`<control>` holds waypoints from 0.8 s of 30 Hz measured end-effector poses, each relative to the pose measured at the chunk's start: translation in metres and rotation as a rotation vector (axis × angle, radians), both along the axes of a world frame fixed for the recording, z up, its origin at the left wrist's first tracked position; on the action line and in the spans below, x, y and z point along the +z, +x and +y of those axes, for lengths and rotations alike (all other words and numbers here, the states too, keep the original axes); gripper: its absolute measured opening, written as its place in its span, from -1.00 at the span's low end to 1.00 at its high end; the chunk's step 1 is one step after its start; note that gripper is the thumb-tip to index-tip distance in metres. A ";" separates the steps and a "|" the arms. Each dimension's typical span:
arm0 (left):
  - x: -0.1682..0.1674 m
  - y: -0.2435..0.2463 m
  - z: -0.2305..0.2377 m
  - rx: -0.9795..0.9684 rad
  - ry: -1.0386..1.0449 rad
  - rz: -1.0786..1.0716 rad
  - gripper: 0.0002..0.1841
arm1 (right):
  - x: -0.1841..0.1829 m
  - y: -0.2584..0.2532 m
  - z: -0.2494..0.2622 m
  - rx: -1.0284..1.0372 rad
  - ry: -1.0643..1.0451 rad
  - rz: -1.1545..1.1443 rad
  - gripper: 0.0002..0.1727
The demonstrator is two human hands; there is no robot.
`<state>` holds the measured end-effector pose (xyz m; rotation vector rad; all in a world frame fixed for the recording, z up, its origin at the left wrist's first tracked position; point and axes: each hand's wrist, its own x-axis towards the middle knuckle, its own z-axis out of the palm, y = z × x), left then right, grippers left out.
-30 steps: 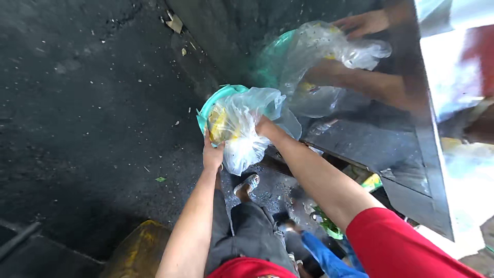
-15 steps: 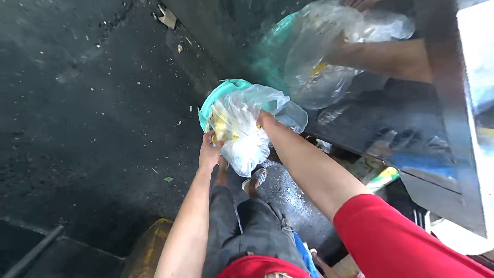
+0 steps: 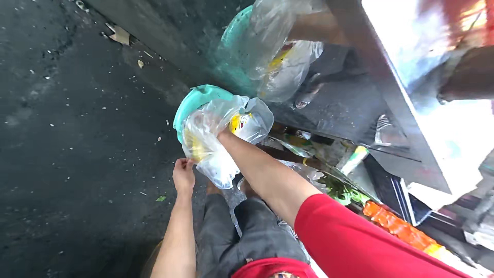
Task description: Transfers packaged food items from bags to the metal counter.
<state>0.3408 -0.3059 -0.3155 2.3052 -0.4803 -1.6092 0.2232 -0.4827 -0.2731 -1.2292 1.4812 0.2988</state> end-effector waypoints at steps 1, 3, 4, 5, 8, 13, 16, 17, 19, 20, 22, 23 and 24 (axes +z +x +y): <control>0.001 0.002 -0.003 -0.008 0.014 -0.030 -0.71 | -0.012 -0.003 0.012 0.063 -0.105 0.030 -0.44; 0.005 0.004 -0.014 0.001 0.038 -0.096 -0.70 | -0.031 -0.013 0.042 0.089 -0.262 0.081 -0.46; 0.006 0.005 -0.020 0.004 0.045 -0.134 -0.70 | -0.014 -0.014 0.038 0.085 -0.086 0.128 -0.45; 0.006 0.007 -0.026 0.007 0.055 -0.167 -0.69 | 0.000 -0.015 0.031 0.064 0.003 0.169 -0.44; -0.010 0.015 -0.032 0.004 0.101 -0.188 -0.62 | -0.011 -0.023 0.023 -0.231 -0.458 0.120 -0.55; -0.028 0.035 -0.038 -0.094 0.088 -0.170 -0.57 | 0.021 -0.036 0.000 -0.244 -0.786 -0.015 -0.66; -0.020 0.041 -0.051 -0.117 0.077 -0.196 -0.58 | 0.033 -0.057 0.001 -0.186 -0.717 0.085 -0.61; -0.018 0.041 -0.053 -0.118 0.084 -0.195 -0.58 | 0.036 -0.067 0.008 -0.128 -0.627 0.160 -0.55; -0.019 0.041 -0.053 -0.108 0.090 -0.168 -0.57 | 0.041 -0.090 0.028 -0.062 -0.516 0.232 -0.51; -0.022 0.040 -0.051 -0.103 0.085 -0.142 -0.56 | 0.046 -0.101 0.040 -0.068 -0.515 0.234 -0.54; -0.022 0.034 -0.048 -0.097 0.065 -0.096 -0.56 | 0.059 -0.120 0.060 -0.163 -0.607 0.196 -0.60; -0.019 0.030 -0.047 -0.105 0.062 -0.091 -0.57 | 0.068 -0.128 0.069 -0.219 -0.664 0.167 -0.61; -0.015 0.025 -0.048 -0.115 0.058 -0.101 -0.58 | 0.075 -0.135 0.077 -0.282 -0.729 0.154 -0.63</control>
